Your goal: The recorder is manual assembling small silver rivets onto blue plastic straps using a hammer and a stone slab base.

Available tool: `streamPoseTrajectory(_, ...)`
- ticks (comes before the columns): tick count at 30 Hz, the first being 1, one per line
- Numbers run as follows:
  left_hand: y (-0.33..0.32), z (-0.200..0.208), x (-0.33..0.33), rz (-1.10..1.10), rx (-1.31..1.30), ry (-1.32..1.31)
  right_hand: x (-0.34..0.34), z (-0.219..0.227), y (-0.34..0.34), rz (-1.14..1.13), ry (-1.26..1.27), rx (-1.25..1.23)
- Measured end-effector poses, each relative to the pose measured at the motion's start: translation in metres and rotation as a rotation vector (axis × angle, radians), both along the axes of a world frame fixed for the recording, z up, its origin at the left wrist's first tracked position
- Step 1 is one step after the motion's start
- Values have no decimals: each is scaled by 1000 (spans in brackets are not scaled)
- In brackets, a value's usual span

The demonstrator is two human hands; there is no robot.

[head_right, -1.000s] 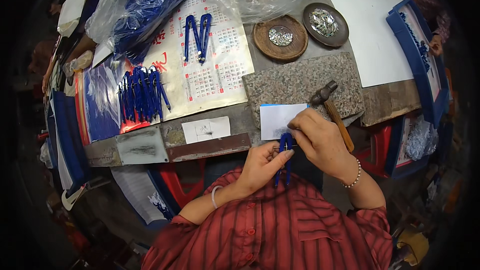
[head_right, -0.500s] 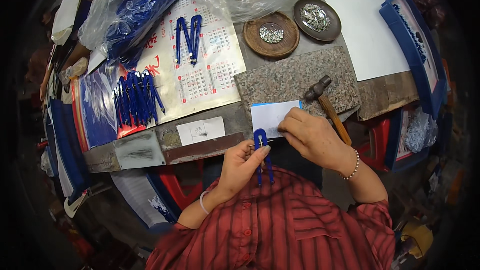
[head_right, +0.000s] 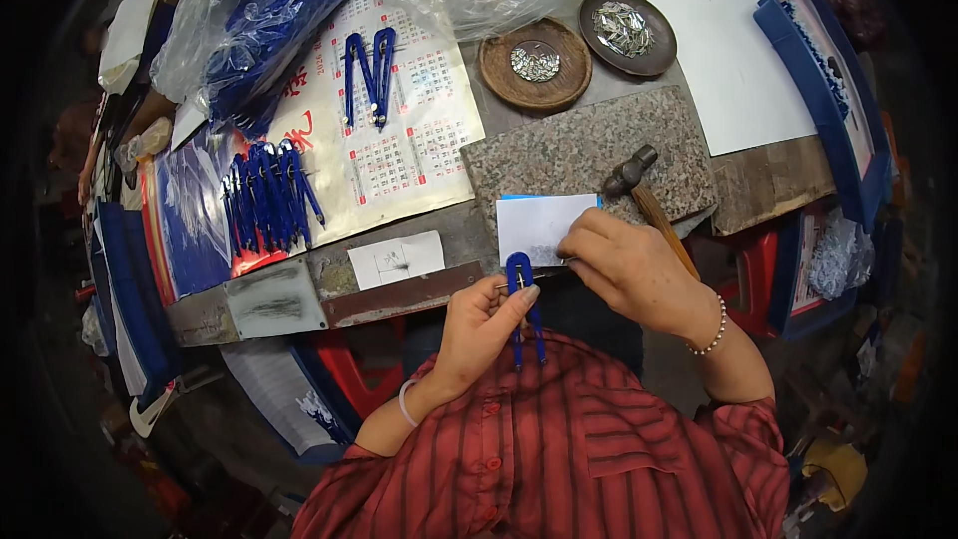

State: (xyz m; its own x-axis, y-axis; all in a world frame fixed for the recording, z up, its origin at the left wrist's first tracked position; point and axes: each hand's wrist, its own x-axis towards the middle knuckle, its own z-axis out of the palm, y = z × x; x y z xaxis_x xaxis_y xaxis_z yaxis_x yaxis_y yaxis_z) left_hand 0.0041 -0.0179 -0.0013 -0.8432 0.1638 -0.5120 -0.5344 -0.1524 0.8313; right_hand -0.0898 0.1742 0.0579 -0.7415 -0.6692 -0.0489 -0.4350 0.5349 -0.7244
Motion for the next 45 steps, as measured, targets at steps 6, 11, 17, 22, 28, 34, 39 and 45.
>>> streamPoseTrajectory(6,0,-2,-1,-19,-37,3,-3,-1,-2,116,127,114)
streamPoseTrajectory(11,0,0,-2,-20,-39,-9,-7,-3,-7,207,214,198)
streamPoseTrajectory(17,0,1,-2,-12,-42,13,-11,-5,-8,286,280,252)
streamPoseTrajectory(22,1,2,-2,-1,-27,1,-20,-2,-6,286,198,143)
streamPoseTrajectory(28,10,3,-4,-16,46,36,-2,1,3,-115,-365,-301)
streamPoseTrajectory(34,21,-2,-6,-43,22,50,13,-1,3,-485,-873,-664)
streamPoseTrajectory(39,26,-7,-4,2,13,49,20,-11,8,-415,-1025,-870)
streamPoseTrajectory(45,22,-7,-5,-13,38,19,37,-25,9,-498,-1052,-916)
